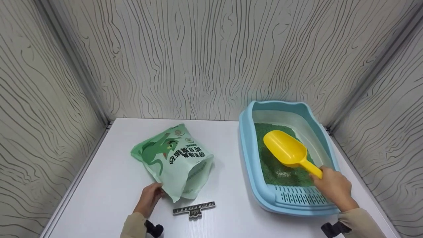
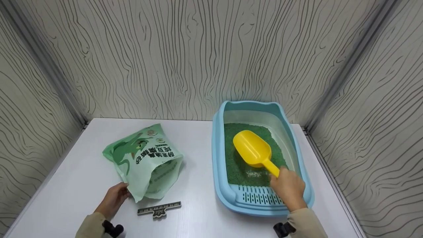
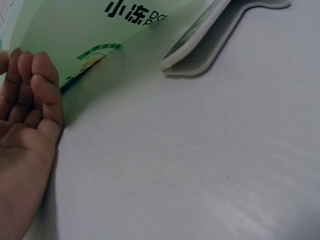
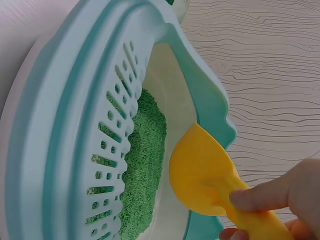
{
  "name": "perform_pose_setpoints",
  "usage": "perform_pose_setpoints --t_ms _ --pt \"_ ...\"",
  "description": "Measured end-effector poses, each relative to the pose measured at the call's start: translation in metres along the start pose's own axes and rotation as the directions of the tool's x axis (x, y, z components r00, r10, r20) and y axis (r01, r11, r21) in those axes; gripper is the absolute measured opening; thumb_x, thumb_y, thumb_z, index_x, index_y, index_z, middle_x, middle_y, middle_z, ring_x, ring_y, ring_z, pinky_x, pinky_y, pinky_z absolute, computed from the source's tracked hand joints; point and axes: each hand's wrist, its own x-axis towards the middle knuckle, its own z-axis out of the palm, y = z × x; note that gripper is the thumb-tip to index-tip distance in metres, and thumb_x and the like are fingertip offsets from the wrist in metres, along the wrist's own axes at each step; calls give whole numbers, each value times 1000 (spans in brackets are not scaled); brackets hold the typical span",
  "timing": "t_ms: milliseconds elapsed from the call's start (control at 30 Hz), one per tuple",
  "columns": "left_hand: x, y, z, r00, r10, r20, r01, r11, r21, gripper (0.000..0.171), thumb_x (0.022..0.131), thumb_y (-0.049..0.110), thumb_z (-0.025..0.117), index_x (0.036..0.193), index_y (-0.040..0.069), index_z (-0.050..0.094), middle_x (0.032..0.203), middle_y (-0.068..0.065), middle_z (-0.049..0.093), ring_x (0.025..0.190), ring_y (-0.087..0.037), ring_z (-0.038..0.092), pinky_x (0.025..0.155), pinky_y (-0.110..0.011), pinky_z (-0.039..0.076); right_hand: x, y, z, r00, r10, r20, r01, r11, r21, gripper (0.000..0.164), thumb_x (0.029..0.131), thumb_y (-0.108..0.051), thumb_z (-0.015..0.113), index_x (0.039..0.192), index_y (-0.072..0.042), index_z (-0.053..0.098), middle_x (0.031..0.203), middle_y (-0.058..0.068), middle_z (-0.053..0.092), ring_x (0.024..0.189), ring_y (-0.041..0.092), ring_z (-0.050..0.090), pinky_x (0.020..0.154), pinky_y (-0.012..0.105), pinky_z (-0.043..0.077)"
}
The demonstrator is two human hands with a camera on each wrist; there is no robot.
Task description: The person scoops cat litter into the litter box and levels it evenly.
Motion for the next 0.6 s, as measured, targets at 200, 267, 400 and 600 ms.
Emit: perform_pose_setpoints --t_ms 200,267,400,600 --pt "1 -1 -1 1000 0 -3 0 1000 -3 24 94 24 52 104 4 60 89 2 58 87 -12 57 81 -24 51 -4 -2 -7 1000 -10 -2 10 1000 12 39 89 -27 62 103 10 57 64 8 55 52 18 45 46 29 34" --pt "1 -1 -1 1000 1 -3 -1 1000 -3 23 94 24 52 102 4 60 88 2 57 87 -12 57 81 -24 51 -5 -4 -10 1000 -15 -13 16 1000 12 40 89 -27 62 104 10 57 64 9 54 52 18 45 46 29 34" --pt "2 -1 -1 1000 -5 -2 5 1000 -7 19 94 24 52 96 6 59 87 3 57 85 -11 55 79 -23 51 -6 -6 -13 999 -31 -44 31 999 8 43 90 -27 62 106 12 57 63 9 55 50 19 45 45 30 33" --pt "3 -1 -1 1000 -15 -3 15 1000 9 20 94 25 52 95 7 60 86 3 57 85 -12 55 79 -23 51 -7 -8 -16 997 -40 -59 40 999 6 45 90 -28 62 108 13 57 62 9 53 50 18 44 45 30 32"
